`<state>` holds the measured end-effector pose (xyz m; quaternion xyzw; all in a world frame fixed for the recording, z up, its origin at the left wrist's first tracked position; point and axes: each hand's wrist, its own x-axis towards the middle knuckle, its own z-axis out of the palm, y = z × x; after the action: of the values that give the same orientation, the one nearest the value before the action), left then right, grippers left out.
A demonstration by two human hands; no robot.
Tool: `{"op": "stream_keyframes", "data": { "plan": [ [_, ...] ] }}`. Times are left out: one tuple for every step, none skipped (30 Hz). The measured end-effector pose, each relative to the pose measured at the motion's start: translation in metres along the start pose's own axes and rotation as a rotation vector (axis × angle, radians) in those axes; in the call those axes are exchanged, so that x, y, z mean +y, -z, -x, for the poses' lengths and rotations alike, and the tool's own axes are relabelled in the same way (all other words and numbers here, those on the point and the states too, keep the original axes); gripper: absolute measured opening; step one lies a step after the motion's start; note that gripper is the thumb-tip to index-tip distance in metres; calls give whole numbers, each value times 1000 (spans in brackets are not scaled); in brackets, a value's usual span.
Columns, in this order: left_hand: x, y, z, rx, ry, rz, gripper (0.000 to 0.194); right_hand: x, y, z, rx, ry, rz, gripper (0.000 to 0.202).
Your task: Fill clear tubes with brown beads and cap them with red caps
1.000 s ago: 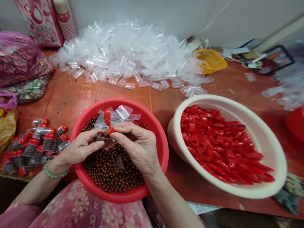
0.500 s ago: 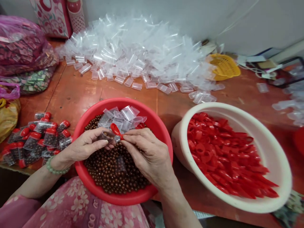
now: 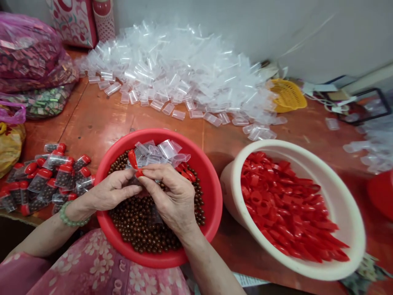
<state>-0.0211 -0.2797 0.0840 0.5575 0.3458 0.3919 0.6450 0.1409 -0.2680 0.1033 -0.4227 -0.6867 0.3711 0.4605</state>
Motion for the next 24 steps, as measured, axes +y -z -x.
{"op": "stream_keyframes", "data": {
  "plan": [
    [0,0,0,-2,1,-12,34,1,0,1,7,5,2,11],
    [0,1,0,-3,6,-18,34,3,0,3,9,18,5,12],
    [-1,1,1,-4,14,-14,34,5,0,4,6,45,15,14],
    [-1,1,1,-3,24,-1,34,6,0,6,-2,84,33,17],
    [-1,1,1,1,33,14,33,8,0,7,-14,133,60,21],
    [-2,1,1,8,37,25,33,9,0,8,-27,187,96,26],
    [-2,1,0,17,38,31,32,10,0,8,-42,238,136,32],
    [-3,1,0,25,37,29,30,11,1,9,-59,282,177,38],
    [-4,1,1,32,39,20,27,12,1,9,-78,318,215,44],
    [-4,2,1,36,48,6,25,12,2,8,-100,344,250,48],
    [-5,2,1,36,67,-10,23,12,2,8,-124,365,281,50],
    [-5,2,2,35,94,-25,22,13,3,8,-149,383,310,52],
    [-6,2,3,32,121,-38,22,13,4,7,-169,397,338,53],
    [-6,2,3,30,144,-52,23,14,4,7,-183,412,364,54],
    [-6,2,3,30,155,-63,22,15,4,7,-191,428,389,53],
    [-6,2,3,31,154,-70,21,15,4,7,-194,444,412,51],
    [-6,2,3,37,139,-71,20,16,3,7,-188,461,436,50],
    [-5,2,3,44,117,-66,19,16,1,8,-175,477,462,49],
    [-5,2,2,53,96,-55,19,17,-1,9,-157,494,490,48],
    [-5,1,2,66,85,-36,19,17,-3,10,-141,510,519,50],
    [-5,1,1,78,91,-1,21,18,-6,12,-126,517,544,52],
    [-5,0,0,87,119,57,24,19,-8,13,-118,514,562,56],
    [-5,-1,0,94,163,136,28,20,-10,14,-118,502,571,61],
    [-6,-3,-1,102,209,228,33,22,-12,15,-123,485,572,66]
  ]
}}
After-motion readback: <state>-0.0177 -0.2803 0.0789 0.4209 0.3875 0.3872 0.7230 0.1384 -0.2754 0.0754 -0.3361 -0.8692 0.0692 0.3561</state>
